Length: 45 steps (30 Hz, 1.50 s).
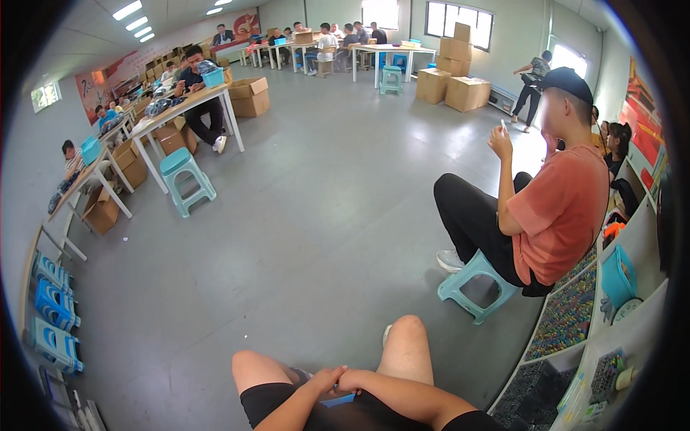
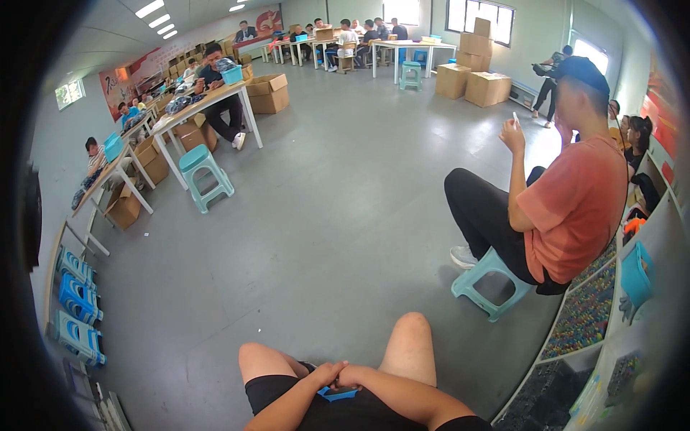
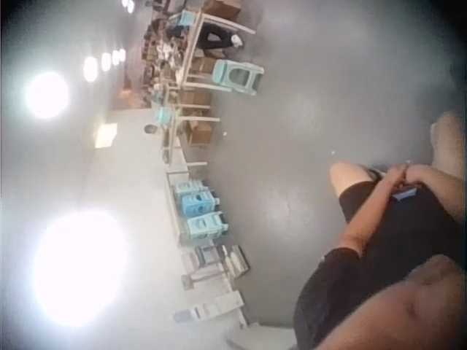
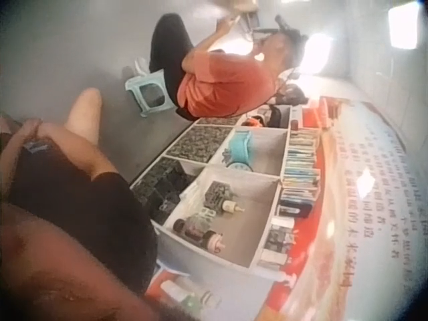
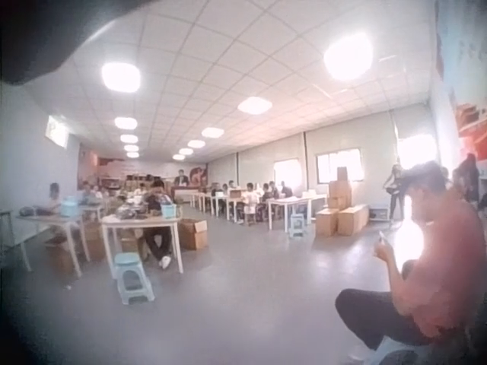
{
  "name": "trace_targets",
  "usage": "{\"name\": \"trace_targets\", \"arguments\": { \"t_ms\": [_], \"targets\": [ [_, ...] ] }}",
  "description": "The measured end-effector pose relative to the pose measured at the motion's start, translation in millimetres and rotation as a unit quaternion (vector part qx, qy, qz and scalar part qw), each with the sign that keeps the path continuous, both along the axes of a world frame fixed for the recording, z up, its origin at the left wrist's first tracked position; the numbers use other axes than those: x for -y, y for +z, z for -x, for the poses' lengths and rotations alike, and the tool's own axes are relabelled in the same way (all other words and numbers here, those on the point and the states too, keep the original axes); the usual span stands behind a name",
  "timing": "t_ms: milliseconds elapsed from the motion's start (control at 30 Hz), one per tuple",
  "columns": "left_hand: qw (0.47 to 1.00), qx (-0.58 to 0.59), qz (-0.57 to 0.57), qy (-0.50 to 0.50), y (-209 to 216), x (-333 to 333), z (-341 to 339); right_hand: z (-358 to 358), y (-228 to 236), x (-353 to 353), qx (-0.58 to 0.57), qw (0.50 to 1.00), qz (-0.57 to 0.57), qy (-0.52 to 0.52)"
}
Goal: The person sits on a stool and handles small plastic pieces from a shelf while talking with the recorder.
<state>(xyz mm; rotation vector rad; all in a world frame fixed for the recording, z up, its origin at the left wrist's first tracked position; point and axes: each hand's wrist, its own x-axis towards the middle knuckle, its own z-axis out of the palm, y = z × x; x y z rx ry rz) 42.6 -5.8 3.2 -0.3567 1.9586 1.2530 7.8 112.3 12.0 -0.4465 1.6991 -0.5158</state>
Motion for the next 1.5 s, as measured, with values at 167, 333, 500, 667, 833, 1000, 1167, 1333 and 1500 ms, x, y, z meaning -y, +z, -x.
{"name": "trace_targets", "arguments": {
  "t_ms": [167,333,500,667,833,1000,1167,1333,1500],
  "targets": [
    [1.000,0.006,-0.011,0.025,-3.2,2.6,-0.6,1.9,2.5,0.7,0.012,1.000,0.017,0.002],
    [1.000,0.019,0.000,0.017,-3.6,2.0,2.3,4.9,-2.3,-1.1,-0.015,0.999,0.029,0.017],
    [1.000,0.014,0.017,-0.008,-4.3,6.8,0.4,7.0,20.1,1.8,-0.013,0.999,0.033,0.016],
    [0.996,-0.019,0.043,-0.078,0.7,2.7,-2.1,4.7,3.9,-5.2,-0.058,0.997,0.027,0.046],
    [0.997,-0.025,0.018,-0.070,-49.1,7.4,-7.6,4.2,-17.7,-10.6,-0.087,0.992,0.051,0.075],
    [1.000,-0.002,-0.018,0.023,-111.8,36.6,-25.1,-4.9,-51.5,4.9,-0.148,0.975,0.130,0.104],
    [0.998,-0.069,-0.007,0.005,-39.4,-3.8,-12.3,1.4,-22.0,-13.7,-0.090,0.990,0.090,0.061],
    [0.998,-0.045,-0.035,0.026,-40.4,1.3,-13.2,4.8,-8.5,-12.7,-0.071,0.979,0.149,0.120],
    [0.997,-0.038,-0.052,0.038,-39.3,4.1,-16.7,-2.0,-45.3,-9.7,-0.134,0.970,0.179,0.092]
  ]
}}
